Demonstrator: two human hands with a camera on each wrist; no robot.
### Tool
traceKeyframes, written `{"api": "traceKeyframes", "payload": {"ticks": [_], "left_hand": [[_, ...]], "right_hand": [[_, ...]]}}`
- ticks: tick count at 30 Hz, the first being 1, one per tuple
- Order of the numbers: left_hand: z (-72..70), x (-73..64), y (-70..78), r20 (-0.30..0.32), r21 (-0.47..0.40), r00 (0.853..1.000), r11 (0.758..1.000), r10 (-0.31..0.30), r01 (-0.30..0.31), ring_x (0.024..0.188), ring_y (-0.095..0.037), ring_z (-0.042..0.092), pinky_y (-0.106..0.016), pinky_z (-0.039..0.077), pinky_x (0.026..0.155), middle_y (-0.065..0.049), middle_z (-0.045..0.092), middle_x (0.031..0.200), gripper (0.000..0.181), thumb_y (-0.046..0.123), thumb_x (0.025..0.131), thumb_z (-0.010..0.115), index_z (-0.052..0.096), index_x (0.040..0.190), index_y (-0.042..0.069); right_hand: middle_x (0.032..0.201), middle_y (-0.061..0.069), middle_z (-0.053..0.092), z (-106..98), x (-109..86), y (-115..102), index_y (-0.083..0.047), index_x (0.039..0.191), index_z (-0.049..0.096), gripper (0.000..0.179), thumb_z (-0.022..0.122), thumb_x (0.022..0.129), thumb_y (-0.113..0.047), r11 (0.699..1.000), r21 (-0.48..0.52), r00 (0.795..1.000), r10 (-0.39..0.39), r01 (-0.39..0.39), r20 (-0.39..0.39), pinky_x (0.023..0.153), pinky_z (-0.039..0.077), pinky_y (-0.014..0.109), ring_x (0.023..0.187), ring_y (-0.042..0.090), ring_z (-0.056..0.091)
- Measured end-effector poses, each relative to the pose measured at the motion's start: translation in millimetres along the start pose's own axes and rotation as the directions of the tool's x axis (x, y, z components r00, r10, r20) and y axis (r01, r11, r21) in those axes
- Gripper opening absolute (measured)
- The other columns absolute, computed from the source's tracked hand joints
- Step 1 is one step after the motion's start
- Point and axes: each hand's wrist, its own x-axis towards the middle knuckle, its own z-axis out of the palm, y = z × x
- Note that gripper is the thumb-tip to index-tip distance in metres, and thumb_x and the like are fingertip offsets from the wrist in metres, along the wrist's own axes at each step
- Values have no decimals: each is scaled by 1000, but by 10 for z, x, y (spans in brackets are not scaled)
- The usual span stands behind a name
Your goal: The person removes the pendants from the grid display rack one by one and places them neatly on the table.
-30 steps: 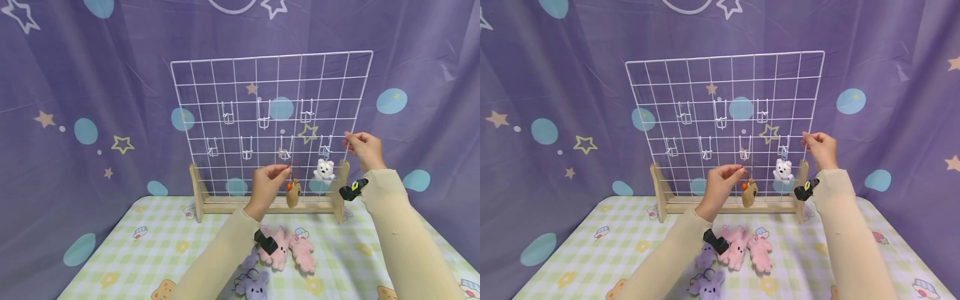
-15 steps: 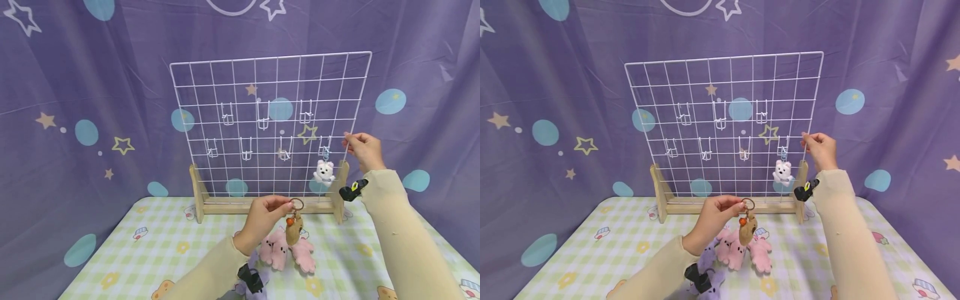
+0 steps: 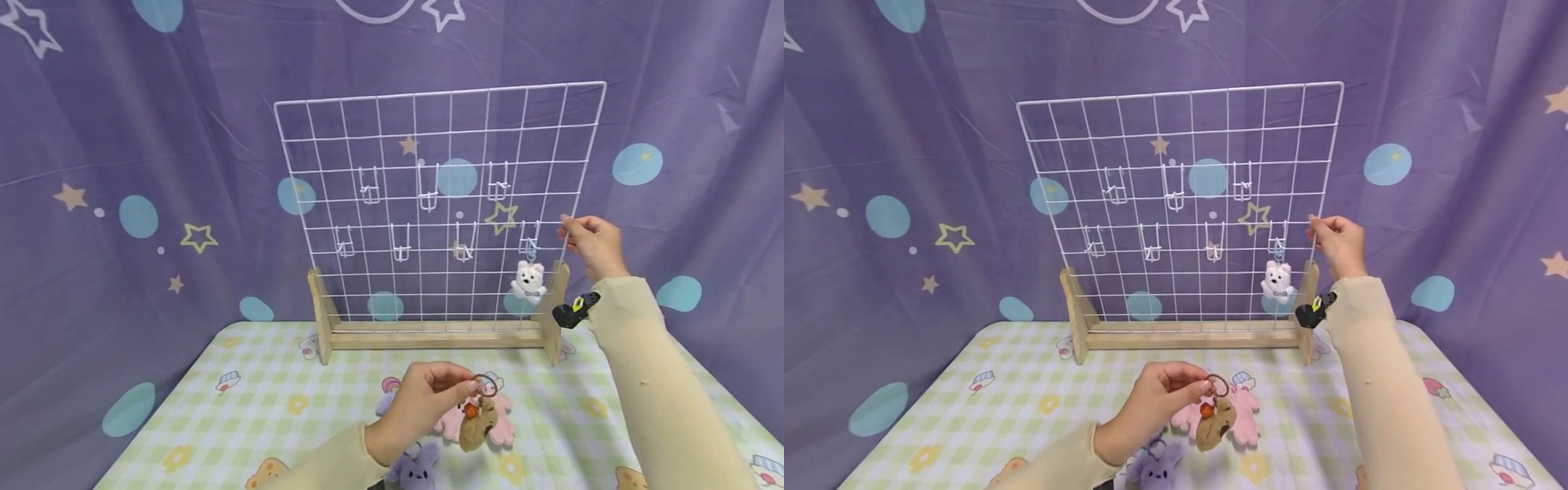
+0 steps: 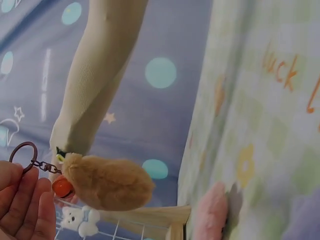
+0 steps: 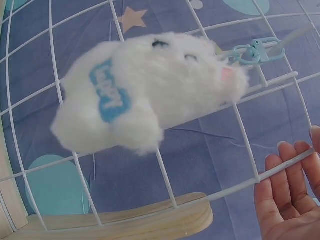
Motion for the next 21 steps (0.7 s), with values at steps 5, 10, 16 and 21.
{"api": "traceKeyframes", "payload": {"ticks": [5, 10, 16, 21], "left_hand": [[20, -100, -64, 58, -19, 998, 999, 32, -31, 76, -1, 64, -18, 53, 71, -31, 65, 97, 23, 8, 88, 65, 65, 99, -13], [47, -213, -120, 99, -30, 995, 999, 33, -30, 74, 0, 62, -14, 50, 65, -33, 65, 93, 24, 9, 88, 65, 65, 98, -12], [73, -329, -171, 156, -54, 988, 998, -12, 20, 76, 1, 62, -16, 52, 72, -36, 62, 95, 25, 8, 89, 64, 63, 99, -14], [74, -422, -261, 190, -71, 981, 995, -49, 64, 76, 2, 62, -15, 51, 73, -36, 62, 95, 25, 9, 88, 65, 63, 99, -15]], "right_hand": [[64, -12, 65, 7, -4, -4, -7, 79, 60, 21, 66, 89, -25, 999, 54, 1000, 6, -6, 6, 60, 50, 12, 59, 2, 58], [63, -10, 65, 19, 5, 1, -9, 75, 60, 19, 66, 89, -22, 995, 96, 1000, 7, -8, 13, 58, 50, 13, 56, 2, 58], [63, -10, 65, 17, 11, 4, -8, 76, 60, 20, 67, 88, -23, 995, 95, 1000, 6, -7, 9, 58, 50, 13, 57, 3, 58], [64, -10, 65, 14, 10, 6, -8, 76, 60, 20, 67, 88, -22, 995, 103, 1000, 5, -5, 5, 58, 50, 13, 57, 3, 58]]}}
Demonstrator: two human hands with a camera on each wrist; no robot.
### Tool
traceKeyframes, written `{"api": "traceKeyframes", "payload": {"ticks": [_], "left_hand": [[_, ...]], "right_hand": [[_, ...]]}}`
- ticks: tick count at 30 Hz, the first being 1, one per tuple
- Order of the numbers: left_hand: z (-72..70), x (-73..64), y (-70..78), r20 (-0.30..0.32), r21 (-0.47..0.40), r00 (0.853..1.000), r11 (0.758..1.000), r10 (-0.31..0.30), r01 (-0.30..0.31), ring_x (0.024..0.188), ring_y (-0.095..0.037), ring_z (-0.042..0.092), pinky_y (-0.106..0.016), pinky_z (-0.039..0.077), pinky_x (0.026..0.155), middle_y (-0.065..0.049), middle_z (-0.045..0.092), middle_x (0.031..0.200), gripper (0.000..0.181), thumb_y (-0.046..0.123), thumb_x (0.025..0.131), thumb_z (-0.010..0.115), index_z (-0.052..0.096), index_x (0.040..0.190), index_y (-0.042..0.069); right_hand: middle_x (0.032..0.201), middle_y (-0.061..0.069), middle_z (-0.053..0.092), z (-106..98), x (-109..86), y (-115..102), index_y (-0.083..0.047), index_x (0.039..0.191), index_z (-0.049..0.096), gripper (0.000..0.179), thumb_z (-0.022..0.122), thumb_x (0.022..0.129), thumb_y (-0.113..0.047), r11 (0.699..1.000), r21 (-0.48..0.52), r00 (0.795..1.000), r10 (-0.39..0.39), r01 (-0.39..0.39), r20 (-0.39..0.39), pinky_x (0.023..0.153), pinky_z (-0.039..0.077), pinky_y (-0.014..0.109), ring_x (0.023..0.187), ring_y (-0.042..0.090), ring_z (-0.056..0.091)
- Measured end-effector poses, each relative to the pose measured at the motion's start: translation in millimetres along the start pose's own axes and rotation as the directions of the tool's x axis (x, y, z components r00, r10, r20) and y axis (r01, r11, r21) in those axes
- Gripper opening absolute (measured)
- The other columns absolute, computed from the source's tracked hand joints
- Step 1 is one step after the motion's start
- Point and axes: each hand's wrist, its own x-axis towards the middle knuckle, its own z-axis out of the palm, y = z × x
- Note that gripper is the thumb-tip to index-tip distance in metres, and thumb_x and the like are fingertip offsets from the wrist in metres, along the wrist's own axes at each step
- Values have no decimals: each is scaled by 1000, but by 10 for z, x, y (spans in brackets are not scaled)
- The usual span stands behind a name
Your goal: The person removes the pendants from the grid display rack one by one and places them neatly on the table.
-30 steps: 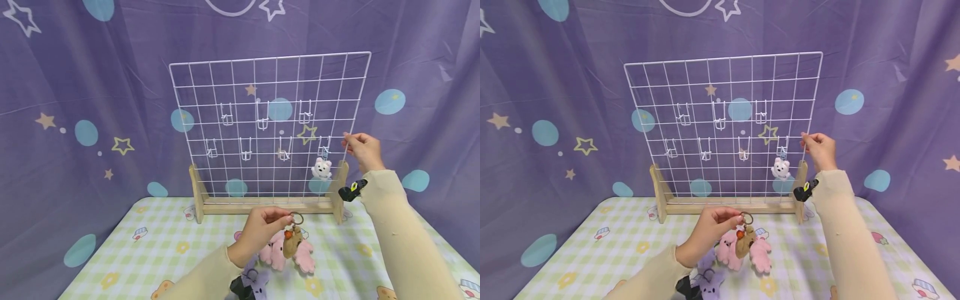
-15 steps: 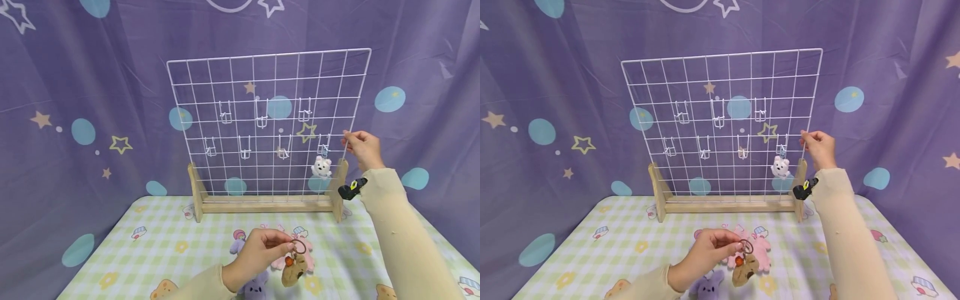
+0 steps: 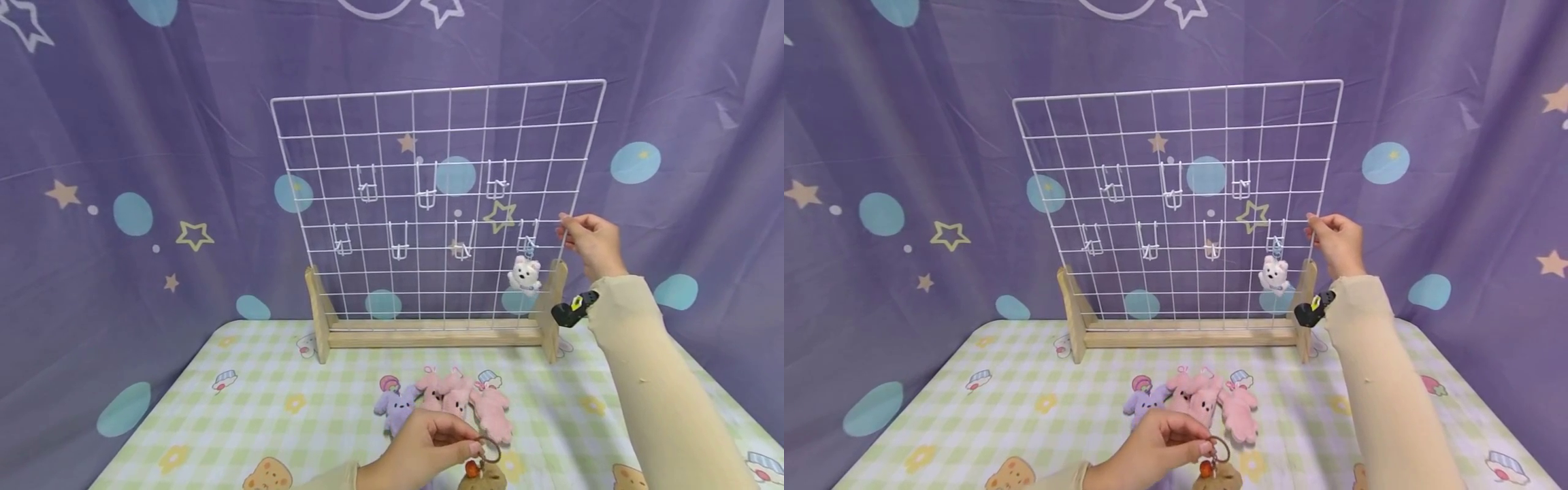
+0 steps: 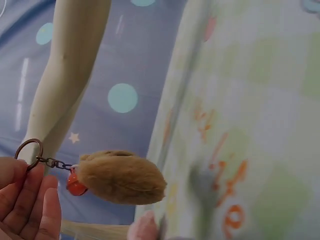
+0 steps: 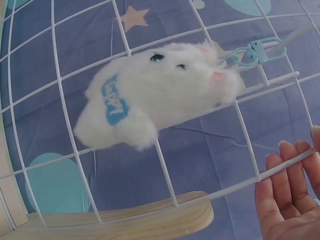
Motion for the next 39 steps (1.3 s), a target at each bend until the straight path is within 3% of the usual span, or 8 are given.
{"api": "traceKeyframes", "payload": {"ticks": [8, 17, 27, 32, 39], "left_hand": [[11, -99, -146, 25, -18, 999, 999, -29, 29, 73, 2, 63, -13, 50, 69, -36, 62, 91, 26, 11, 87, 66, 65, 96, -14], [-52, -66, -242, 30, 29, 1000, 1000, -4, 4, 75, 2, 62, -16, 52, 73, -33, 64, 89, 23, 9, 88, 64, 65, 96, -13], [-104, 46, -284, -36, 199, 999, 980, 35, -27, 71, 3, 61, -20, 54, 67, -11, 71, 83, 15, 10, 87, 66, 70, 92, -3], [-138, 83, -298, -81, 303, 995, 952, 64, -37, 71, 3, 61, -19, 53, 66, -4, 71, 82, 14, 11, 87, 67, 72, 90, -2], [-220, 106, -340, -173, 363, 983, 932, 53, 13, 68, 2, 60, -17, 52, 63, -1, 71, 79, 10, 10, 83, 70, 73, 87, 1]], "right_hand": [[64, -10, 66, 1, -11, 0, -7, 76, 60, 19, 67, 88, -21, 1000, 9, 1000, -8, 8, 11, 59, 50, 13, 57, 3, 59], [64, -9, 67, -15, -5, -5, -7, 76, 61, 19, 67, 88, -21, 1000, 19, 1000, -8, 8, 17, 59, 50, 13, 58, 4, 59], [63, -9, 66, 4, 1, -5, -9, 73, 59, 20, 66, 88, -20, 1000, 25, 1000, -17, 17, 16, 58, 50, 13, 56, 3, 59], [63, -10, 66, -9, 2, -5, -8, 75, 60, 20, 65, 89, -21, 1000, 1, 1000, -5, 5, 22, 59, 50, 13, 57, 3, 58], [65, -10, 67, -23, 38, 43, -9, 73, 61, 21, 67, 88, -22, 1000, 11, 999, -23, 23, 26, 59, 51, 14, 58, 3, 60]]}}
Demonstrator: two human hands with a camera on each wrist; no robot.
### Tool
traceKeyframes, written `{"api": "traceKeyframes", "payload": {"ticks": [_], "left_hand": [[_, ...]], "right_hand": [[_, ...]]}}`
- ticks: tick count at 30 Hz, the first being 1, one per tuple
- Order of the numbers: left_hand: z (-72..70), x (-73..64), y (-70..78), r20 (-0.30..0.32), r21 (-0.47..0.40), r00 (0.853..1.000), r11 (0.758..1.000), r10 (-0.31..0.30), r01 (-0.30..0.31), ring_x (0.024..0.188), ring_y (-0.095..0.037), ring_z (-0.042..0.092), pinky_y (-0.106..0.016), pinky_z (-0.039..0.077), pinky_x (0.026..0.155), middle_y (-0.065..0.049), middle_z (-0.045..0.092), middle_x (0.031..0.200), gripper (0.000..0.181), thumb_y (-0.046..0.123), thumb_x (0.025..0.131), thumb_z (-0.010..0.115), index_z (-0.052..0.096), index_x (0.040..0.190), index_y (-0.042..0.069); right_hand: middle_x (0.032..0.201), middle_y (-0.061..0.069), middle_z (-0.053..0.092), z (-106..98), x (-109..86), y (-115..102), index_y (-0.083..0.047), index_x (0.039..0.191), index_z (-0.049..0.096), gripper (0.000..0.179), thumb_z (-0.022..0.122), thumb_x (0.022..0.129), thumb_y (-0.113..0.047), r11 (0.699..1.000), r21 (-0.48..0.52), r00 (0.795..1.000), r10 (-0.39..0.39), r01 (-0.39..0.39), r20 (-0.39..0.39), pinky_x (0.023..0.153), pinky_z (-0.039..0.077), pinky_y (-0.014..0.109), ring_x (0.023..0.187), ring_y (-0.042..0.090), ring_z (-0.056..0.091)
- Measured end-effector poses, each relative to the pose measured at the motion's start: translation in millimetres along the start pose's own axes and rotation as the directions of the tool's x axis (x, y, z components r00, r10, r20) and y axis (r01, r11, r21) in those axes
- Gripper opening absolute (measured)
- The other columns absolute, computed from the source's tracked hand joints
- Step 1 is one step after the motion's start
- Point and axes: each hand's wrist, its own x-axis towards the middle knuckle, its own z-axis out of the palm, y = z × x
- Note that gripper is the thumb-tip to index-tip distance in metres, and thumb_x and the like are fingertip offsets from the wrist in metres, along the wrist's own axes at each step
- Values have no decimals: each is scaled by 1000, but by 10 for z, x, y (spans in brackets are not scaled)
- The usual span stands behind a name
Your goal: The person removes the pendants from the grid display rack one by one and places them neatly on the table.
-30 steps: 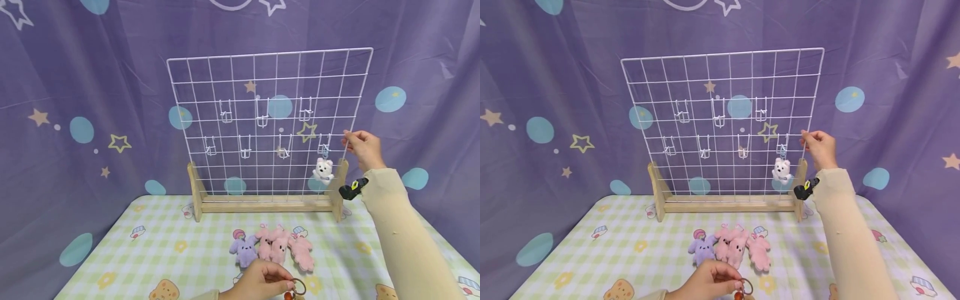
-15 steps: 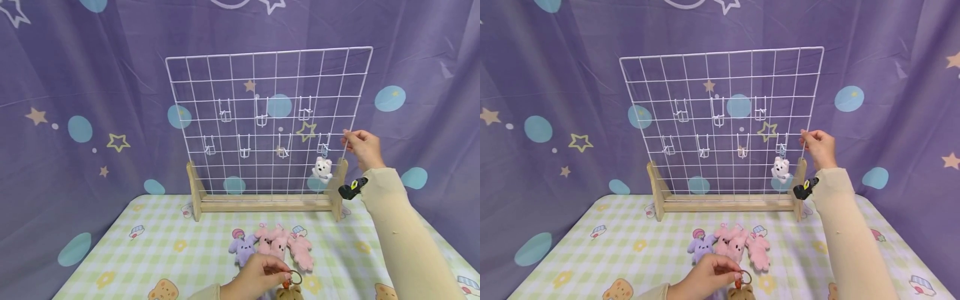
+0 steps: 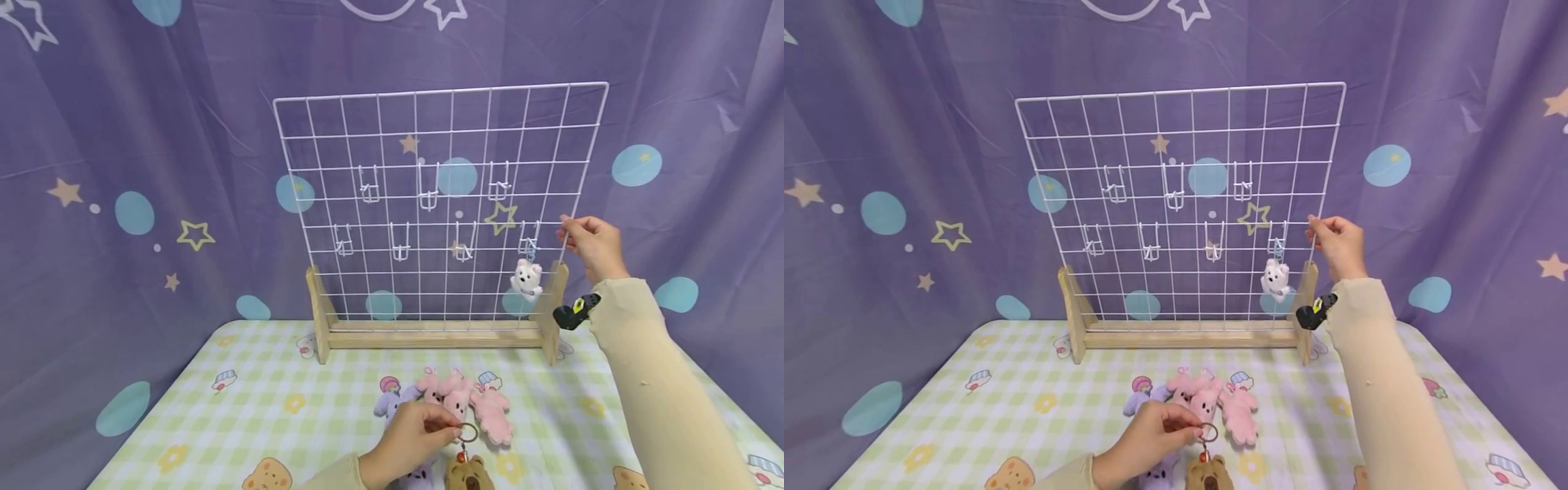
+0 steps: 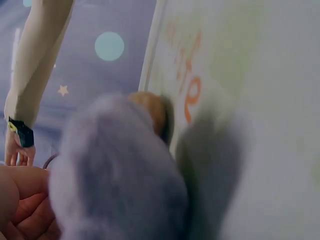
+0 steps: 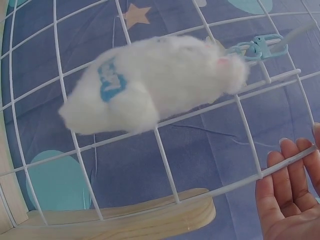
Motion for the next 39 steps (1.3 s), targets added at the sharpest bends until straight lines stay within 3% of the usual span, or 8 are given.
{"api": "traceKeyframes", "payload": {"ticks": [2, 8, 12, 17, 25, 32, 35, 39], "left_hand": [[-16, 12, -37, -17, 13, 1000, 1000, -16, 16, 66, 2, 59, -17, 51, 61, -1, 71, 79, 9, 9, 83, 71, 73, 86, 1], [-45, 29, -134, -29, 51, 998, 997, -52, 53, 63, 2, 57, -17, 50, 59, 2, 69, 74, 6, 7, 81, 72, 74, 85, 3], [-59, 30, -140, -29, 60, 998, 996, -59, 60, 63, 2, 56, -16, 49, 58, 1, 69, 74, 6, 7, 80, 72, 74, 85, 4], [-82, 27, -120, -31, 88, 997, 994, -64, 66, 64, 2, 56, -16, 49, 58, 0, 70, 75, 6, 2, 79, 71, 74, 85, 5], [-146, 72, -74, -27, 82, 999, 996, -29, 31, 64, 1, 59, -16, 50, 59, -4, 70, 75, 11, -4, 77, 68, 73, 84, 2], [-215, 192, 121, -19, 36, 998, 998, -59, 60, 69, -4, 62, -16, 51, 62, -6, 72, 85, 11, 4, 82, 70, 72, 92, 0], [-238, 257, 207, -29, 18, 998, 999, -50, 50, 71, -6, 64, -17, 52, 64, -6, 72, 89, 14, 7, 82, 71, 72, 94, 0], [-242, 354, 322, -52, 24, 998, 999, -25, 27, 73, -9, 66, -16, 52, 65, -9, 72, 92, 14, 6, 82, 71, 72, 95, 0]], "right_hand": [[67, -10, 67, -45, 91, 99, -10, 75, 61, 23, 68, 87, -28, 999, -42, 1000, -16, 16, 3, 61, 51, 15, 61, 5, 61], [74, -1, 70, -327, 657, 656, -11, 77, 65, 20, 75, 82, -28, 999, 33, 998, -41, 39, 47, 59, 52, 19, 65, 14, 65], [76, -1, 71, -348, 714, 710, -10, 79, 64, 25, 73, 83, -33, 999, -23, 1000, -28, 29, 12, 61, 52, 21, 67, 14, 65], [74, 0, 70, -302, 631, 632, -9, 77, 65, 23, 75, 81, -30, 999, 13, 999, -32, 32, 5, 59, 52, 20, 66, 16, 65], [68, -7, 67, -45, 109, 111, -6, 78, 61, 26, 70, 85, -29, 1000, -30, 1000, -3, 2, -15, 62, 51, 16, 62, 8, 61], [65, -9, 66, -23, 7, 6, -8, 75, 60, 21, 67, 88, -23, 1000, -3, 1000, 6, -6, -5, 59, 50, 14, 59, 4, 60], [68, -7, 68, -127, 224, 235, -10, 74, 62, 21, 71, 85, -26, 999, 17, 999, -31, 30, 15, 58, 50, 16, 61, 8, 62], [75, 0, 70, -348, 730, 748, -10, 78, 66, 17, 73, 83, -25, 997, 80, 999, -14, 10, 40, 58, 51, 20, 65, 15, 64]]}}
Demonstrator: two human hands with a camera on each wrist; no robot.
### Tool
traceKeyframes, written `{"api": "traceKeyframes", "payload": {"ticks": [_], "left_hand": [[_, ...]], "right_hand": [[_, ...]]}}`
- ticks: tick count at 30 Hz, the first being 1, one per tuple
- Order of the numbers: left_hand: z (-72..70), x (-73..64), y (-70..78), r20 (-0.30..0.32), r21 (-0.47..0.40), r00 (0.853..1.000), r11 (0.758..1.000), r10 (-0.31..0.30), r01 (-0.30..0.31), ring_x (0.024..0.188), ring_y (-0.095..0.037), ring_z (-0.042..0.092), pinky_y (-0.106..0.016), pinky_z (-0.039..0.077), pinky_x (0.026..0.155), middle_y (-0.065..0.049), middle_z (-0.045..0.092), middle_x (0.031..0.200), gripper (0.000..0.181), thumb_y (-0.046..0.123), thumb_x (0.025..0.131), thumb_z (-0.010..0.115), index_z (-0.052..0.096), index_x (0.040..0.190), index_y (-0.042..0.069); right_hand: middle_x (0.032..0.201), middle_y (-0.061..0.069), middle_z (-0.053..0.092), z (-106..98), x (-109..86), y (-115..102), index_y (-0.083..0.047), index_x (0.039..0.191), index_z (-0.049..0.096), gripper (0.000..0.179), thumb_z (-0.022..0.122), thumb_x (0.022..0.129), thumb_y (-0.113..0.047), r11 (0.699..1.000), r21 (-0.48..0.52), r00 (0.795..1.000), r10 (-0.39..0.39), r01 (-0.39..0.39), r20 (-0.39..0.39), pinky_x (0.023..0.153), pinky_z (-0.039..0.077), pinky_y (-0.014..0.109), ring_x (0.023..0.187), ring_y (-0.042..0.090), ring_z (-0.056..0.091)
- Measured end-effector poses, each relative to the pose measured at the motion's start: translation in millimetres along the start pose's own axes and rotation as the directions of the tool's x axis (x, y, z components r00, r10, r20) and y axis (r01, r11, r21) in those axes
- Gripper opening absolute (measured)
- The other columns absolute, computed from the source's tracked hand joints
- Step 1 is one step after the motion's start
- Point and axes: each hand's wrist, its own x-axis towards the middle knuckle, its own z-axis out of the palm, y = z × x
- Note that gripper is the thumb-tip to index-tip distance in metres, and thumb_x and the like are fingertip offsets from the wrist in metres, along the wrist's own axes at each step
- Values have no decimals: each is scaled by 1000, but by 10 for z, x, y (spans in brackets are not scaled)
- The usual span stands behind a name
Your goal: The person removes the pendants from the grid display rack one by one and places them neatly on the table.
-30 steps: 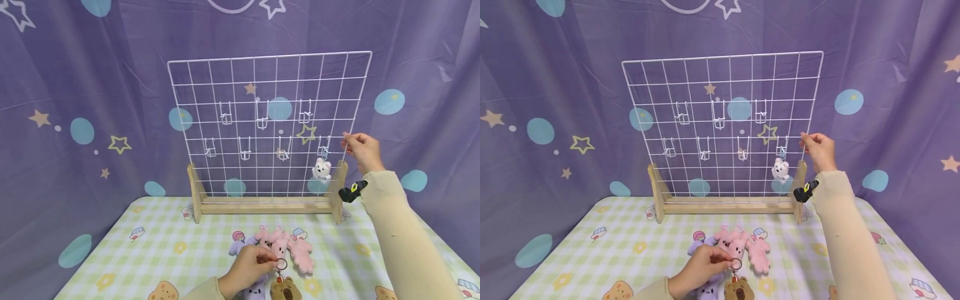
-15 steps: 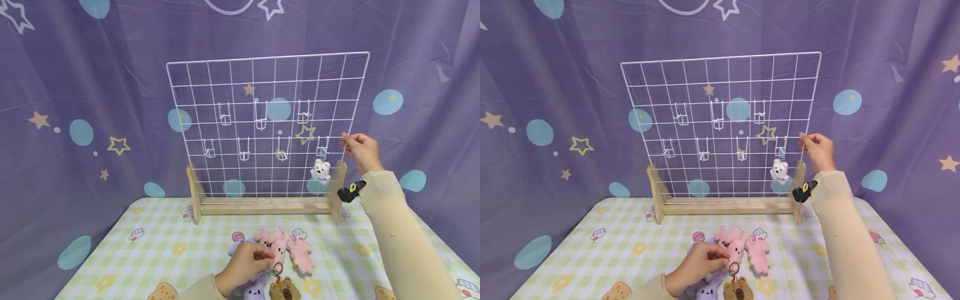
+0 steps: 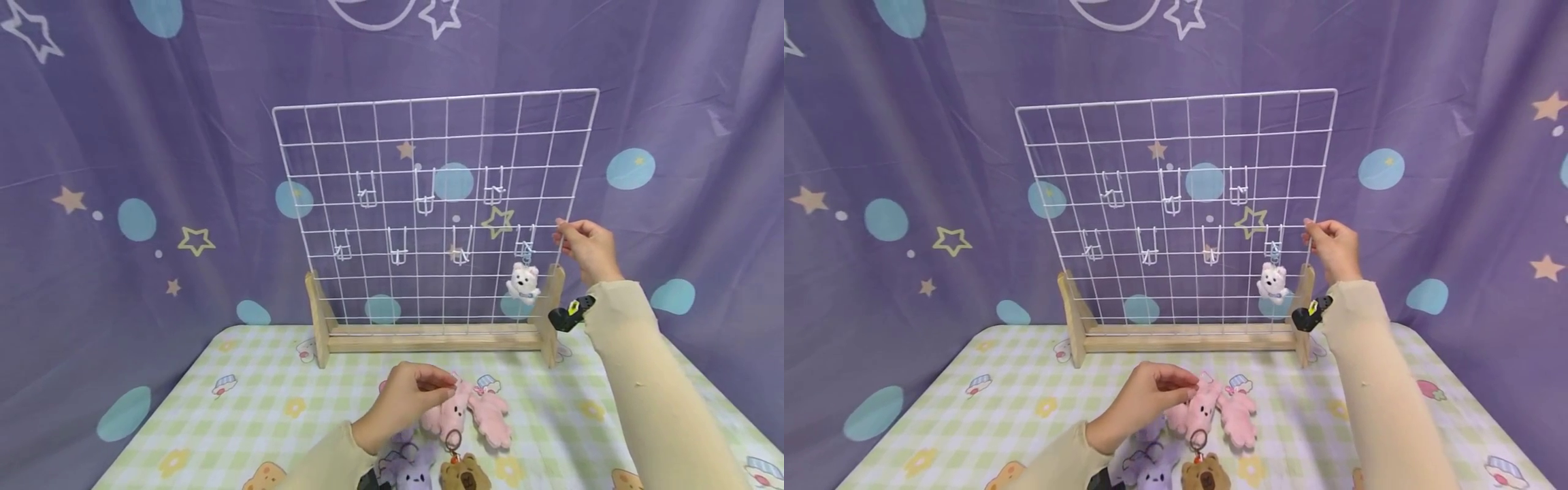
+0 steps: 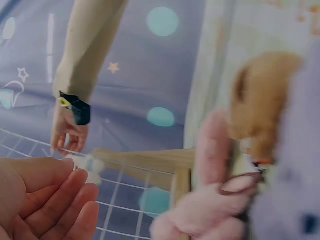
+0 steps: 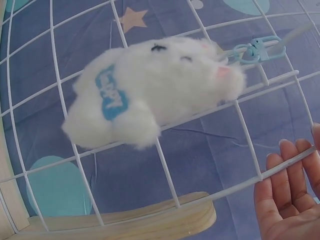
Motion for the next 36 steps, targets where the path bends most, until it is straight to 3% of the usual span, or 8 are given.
{"api": "traceKeyframes", "payload": {"ticks": [1, 5, 8, 14, 18, 27, 32, 36], "left_hand": [[1, 23, 47, -2, -7, 1000, 1000, -3, 3, 74, -10, 66, -16, 52, 65, -10, 72, 93, 14, 5, 83, 70, 71, 95, -1], [-4, 104, 333, -1, -21, 1000, 1000, -2, 2, 75, -12, 66, -16, 51, 64, -14, 71, 93, 14, 3, 84, 69, 71, 96, -2], [1, 204, 465, 6, -25, 1000, 1000, 4, -3, 77, -12, 66, -16, 52, 67, -15, 71, 94, 15, 3, 84, 68, 71, 98, -2], [41, 529, 431, -19, -77, 999, 996, 40, -42, 78, -10, 66, -20, 53, 69, -11, 72, 96, 16, 8, 85, 70, 72, 100, 3], [49, 707, 474, -58, -82, 997, 995, 59, -64, 78, -8, 66, -20, 53, 69, -7, 72, 94, 16, 13, 83, 72, 73, 98, 6], [99, 1026, 567, -107, -88, 991, 992, 83, -93, 79, -6, 66, -21, 53, 70, -1, 73, 92, 17, 16, 83, 72, 73, 98, 8], [149, 1184, 526, -140, -66, 987, 993, 85, -95, 77, -3, 64, -19, 52, 68, -1, 73, 91, 15, 15, 84, 72, 74, 97, 8], [185, 1267, 473, -162, -84, 985, 994, 53, -67, 79, -2, 64, -19, 52, 70, 0, 73, 92, 14, 15, 84, 71, 74, 97, 8]], "right_hand": [[76, 3, 70, -58, 100, 103, -8, 80, 67, 16, 74, 83, -22, 999, 34, 1000, 10, -10, -2, 58, 51, 21, 65, 17, 65], [81, 4, 72, -158, 298, 326, -8, 84, 68, 23, 75, 81, -30, 1000, -8, 999, 15, -15, -47, 60, 53, 22, 67, 16, 66], [78, 1, 71, -29, 104, 135, -10, 82, 67, 24, 74, 81, -32, 999, -39, 999, -6, 4, -47, 59, 52, 21, 66, 14, 65], [66, -10, 66, 422, -633, -630, -8, 77, 59, 22, 66, 89, -25, 994, -112, 998, -25, 17, -65, 58, 50, 15, 60, 4, 59], [62, -11, 64, 526, -818, -821, -5, 77, 57, 19, 62, 91, -18, 997, -80, 998, 7, -12, -59, 57, 48, 13, 57, 1, 57], [63, -9, 66, 468, -744, -742, -9, 74, 58, 20, 66, 88, -19, 1000, -7, 998, 4, -4, -59, 57, 49, 14, 56, 3, 60], [66, -7, 67, 371, -572, -559, -9, 73, 59, 23, 72, 84, -24, 999, 8, 999, -35, 35, -38, 57, 49, 15, 59, 6, 61], [66, -7, 67, 390, -602, -565, -9, 71, 58, 24, 71, 85, -24, 1000, -6, 999, -31, 31, -27, 57, 50, 15, 59, 5, 61]]}}
